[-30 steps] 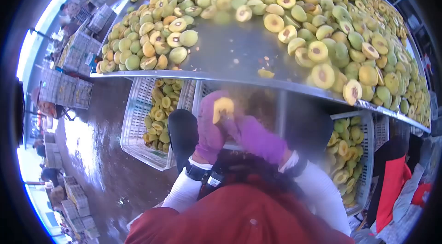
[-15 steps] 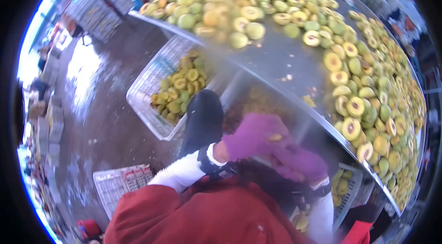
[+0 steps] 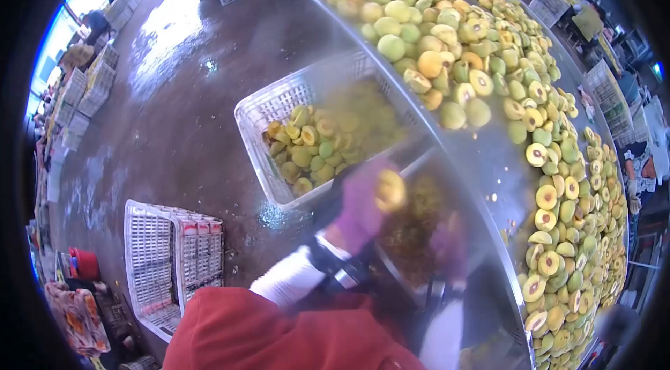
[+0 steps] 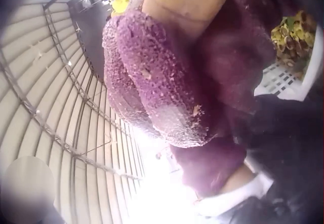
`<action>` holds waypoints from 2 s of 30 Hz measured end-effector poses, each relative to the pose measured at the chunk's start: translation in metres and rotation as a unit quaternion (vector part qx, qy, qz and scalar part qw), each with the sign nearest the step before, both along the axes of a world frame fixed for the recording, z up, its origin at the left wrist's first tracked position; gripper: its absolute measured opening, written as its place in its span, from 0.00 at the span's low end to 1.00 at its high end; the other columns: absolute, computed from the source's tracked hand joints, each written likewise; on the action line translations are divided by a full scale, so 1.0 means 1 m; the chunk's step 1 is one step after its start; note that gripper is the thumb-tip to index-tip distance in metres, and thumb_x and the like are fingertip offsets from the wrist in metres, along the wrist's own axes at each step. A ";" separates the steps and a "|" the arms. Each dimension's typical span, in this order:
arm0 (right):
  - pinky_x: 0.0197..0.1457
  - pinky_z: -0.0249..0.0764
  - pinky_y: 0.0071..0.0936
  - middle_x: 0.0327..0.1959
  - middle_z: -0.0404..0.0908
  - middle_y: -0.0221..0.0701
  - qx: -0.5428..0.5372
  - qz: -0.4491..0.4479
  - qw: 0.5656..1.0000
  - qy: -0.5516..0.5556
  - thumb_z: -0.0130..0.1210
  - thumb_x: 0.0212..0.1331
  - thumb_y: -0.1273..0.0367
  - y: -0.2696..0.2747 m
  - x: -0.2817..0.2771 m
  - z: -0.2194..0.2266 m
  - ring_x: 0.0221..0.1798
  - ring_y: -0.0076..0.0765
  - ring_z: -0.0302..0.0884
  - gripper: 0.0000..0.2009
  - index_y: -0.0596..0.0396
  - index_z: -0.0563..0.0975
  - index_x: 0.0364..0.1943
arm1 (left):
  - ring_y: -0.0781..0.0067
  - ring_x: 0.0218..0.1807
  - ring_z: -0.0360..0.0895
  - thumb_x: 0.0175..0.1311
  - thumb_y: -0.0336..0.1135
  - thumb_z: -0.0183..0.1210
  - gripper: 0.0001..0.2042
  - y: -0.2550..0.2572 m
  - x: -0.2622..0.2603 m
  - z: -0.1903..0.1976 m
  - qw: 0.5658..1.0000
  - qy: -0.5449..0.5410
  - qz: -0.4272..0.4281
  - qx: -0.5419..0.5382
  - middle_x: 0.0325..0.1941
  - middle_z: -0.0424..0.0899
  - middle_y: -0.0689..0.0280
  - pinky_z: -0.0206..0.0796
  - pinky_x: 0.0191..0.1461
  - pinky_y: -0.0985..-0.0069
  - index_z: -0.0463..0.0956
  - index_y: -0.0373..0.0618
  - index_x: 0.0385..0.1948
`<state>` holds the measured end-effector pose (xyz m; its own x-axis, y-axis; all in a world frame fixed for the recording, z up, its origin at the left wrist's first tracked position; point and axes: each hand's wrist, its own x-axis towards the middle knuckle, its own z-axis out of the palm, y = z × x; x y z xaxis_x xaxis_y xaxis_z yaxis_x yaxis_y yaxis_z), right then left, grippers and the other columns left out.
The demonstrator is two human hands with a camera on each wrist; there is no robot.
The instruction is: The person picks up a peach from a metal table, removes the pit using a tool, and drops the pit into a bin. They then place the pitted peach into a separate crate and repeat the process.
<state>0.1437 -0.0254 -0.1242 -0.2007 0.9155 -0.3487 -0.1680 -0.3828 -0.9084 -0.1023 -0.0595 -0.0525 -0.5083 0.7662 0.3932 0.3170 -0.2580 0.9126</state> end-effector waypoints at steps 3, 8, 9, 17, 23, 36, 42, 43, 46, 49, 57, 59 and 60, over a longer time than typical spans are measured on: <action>0.13 0.54 0.20 0.15 0.61 0.20 0.001 -0.052 0.977 -0.206 0.43 0.64 0.46 0.040 0.030 -0.045 0.12 0.19 0.57 0.19 0.45 0.68 0.32 | 0.72 0.33 0.76 0.64 0.38 0.51 0.11 -0.008 -0.101 -0.031 0.988 0.071 0.140 0.000 0.35 0.80 0.63 0.68 0.36 0.76 0.75 0.40 0.39; 0.17 0.52 0.21 0.16 0.61 0.21 -0.134 -0.062 0.967 -0.207 0.47 0.61 0.45 0.015 0.013 -0.020 0.15 0.20 0.56 0.19 0.44 0.68 0.31 | 0.72 0.37 0.76 0.61 0.39 0.57 0.15 -0.015 -0.231 -0.143 0.913 -0.272 0.188 -0.238 0.39 0.79 0.63 0.69 0.39 0.72 0.73 0.41 0.46; 0.17 0.52 0.21 0.16 0.61 0.21 -0.139 -0.068 0.967 -0.204 0.47 0.61 0.45 0.014 0.013 -0.029 0.15 0.20 0.56 0.19 0.44 0.68 0.31 | 0.72 0.39 0.76 0.60 0.38 0.58 0.17 -0.012 -0.231 -0.140 0.894 -0.345 0.157 -0.240 0.42 0.79 0.62 0.70 0.40 0.72 0.71 0.41 0.49; 0.20 0.58 0.24 0.19 0.68 0.25 -0.088 -0.032 0.957 -0.273 0.54 0.58 0.55 -0.027 0.053 -0.143 0.17 0.23 0.63 0.14 0.51 0.72 0.30 | 0.66 0.47 0.76 0.63 0.39 0.54 0.20 0.082 -0.174 -0.122 0.895 -0.412 -0.065 -0.157 0.52 0.74 0.63 0.69 0.40 0.74 0.67 0.43 0.56; 0.35 0.69 0.29 0.31 0.77 0.31 0.288 0.280 0.828 -0.392 0.57 0.55 0.63 -0.008 0.008 -0.109 0.34 0.30 0.75 0.09 0.54 0.76 0.29 | 0.68 0.42 0.78 0.67 0.38 0.47 0.16 0.077 -0.115 0.018 0.917 -0.309 -0.156 -0.199 0.46 0.79 0.61 0.68 0.39 0.76 0.72 0.39 0.50; 0.43 0.72 0.36 0.39 0.79 0.36 -0.132 0.131 0.927 -0.326 0.51 0.59 0.66 0.054 0.090 -0.105 0.43 0.38 0.77 0.08 0.54 0.78 0.37 | 0.66 0.42 0.78 0.66 0.43 0.48 0.19 0.058 -0.109 0.002 0.924 -0.249 -0.072 -0.282 0.45 0.79 0.59 0.67 0.39 0.77 0.73 0.38 0.50; 0.43 0.72 0.36 0.38 0.79 0.36 -0.135 0.070 0.929 -0.337 0.52 0.58 0.65 0.030 0.105 -0.111 0.42 0.39 0.77 0.09 0.54 0.78 0.37 | 0.66 0.45 0.77 0.67 0.44 0.47 0.21 0.101 -0.072 0.025 0.930 -0.218 -0.201 -0.217 0.47 0.78 0.58 0.68 0.41 0.76 0.70 0.38 0.54; 0.43 0.72 0.36 0.38 0.79 0.36 -0.135 0.063 0.928 -0.341 0.52 0.58 0.65 0.022 0.104 -0.112 0.42 0.39 0.77 0.09 0.54 0.78 0.37 | 0.66 0.46 0.77 0.67 0.45 0.46 0.21 0.104 -0.066 0.032 0.919 -0.221 -0.273 -0.180 0.47 0.77 0.58 0.68 0.41 0.76 0.69 0.38 0.54; 0.43 0.73 0.36 0.37 0.80 0.36 -0.130 0.041 0.924 -0.358 0.52 0.57 0.65 0.009 0.104 -0.115 0.42 0.39 0.77 0.09 0.54 0.78 0.37 | 0.66 0.44 0.77 0.68 0.47 0.45 0.22 0.097 -0.051 0.046 0.923 -0.182 -0.262 -0.214 0.45 0.78 0.59 0.68 0.39 0.76 0.69 0.37 0.53; 0.42 0.73 0.37 0.37 0.80 0.36 -0.120 0.019 0.904 -0.411 0.52 0.56 0.65 0.004 0.096 -0.127 0.42 0.39 0.77 0.09 0.54 0.78 0.37 | 0.66 0.43 0.78 0.69 0.46 0.45 0.21 0.081 -0.037 0.051 0.929 -0.178 -0.251 -0.204 0.44 0.79 0.59 0.69 0.38 0.76 0.70 0.37 0.52; 0.42 0.73 0.37 0.36 0.80 0.36 -0.124 -0.076 0.868 -0.475 0.53 0.55 0.65 0.037 0.072 -0.160 0.41 0.40 0.78 0.10 0.54 0.78 0.38 | 0.66 0.39 0.80 0.69 0.43 0.45 0.18 0.037 0.000 0.057 0.911 -0.248 -0.238 -0.229 0.41 0.80 0.59 0.70 0.35 0.76 0.73 0.36 0.47; 0.41 0.73 0.37 0.36 0.80 0.36 -0.118 -0.106 0.871 -0.465 0.53 0.54 0.65 0.028 0.076 -0.155 0.41 0.40 0.78 0.10 0.54 0.78 0.38 | 0.67 0.38 0.80 0.69 0.42 0.45 0.18 0.045 0.005 0.061 0.919 -0.227 -0.242 -0.214 0.40 0.80 0.59 0.70 0.34 0.77 0.73 0.36 0.47; 0.41 0.73 0.37 0.36 0.80 0.36 -0.115 -0.120 0.868 -0.468 0.53 0.54 0.65 0.019 0.073 -0.153 0.41 0.40 0.78 0.11 0.54 0.78 0.38 | 0.68 0.38 0.80 0.69 0.42 0.45 0.18 0.050 0.007 0.064 0.919 -0.222 -0.242 -0.218 0.40 0.80 0.60 0.70 0.34 0.77 0.73 0.37 0.47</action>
<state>0.2162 -0.0060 -0.2776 0.4553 0.7766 -0.4355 0.5021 -0.6278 -0.5947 -0.0951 -0.0093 0.0111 -0.1023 0.9802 -0.1697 -0.1676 0.1511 0.9742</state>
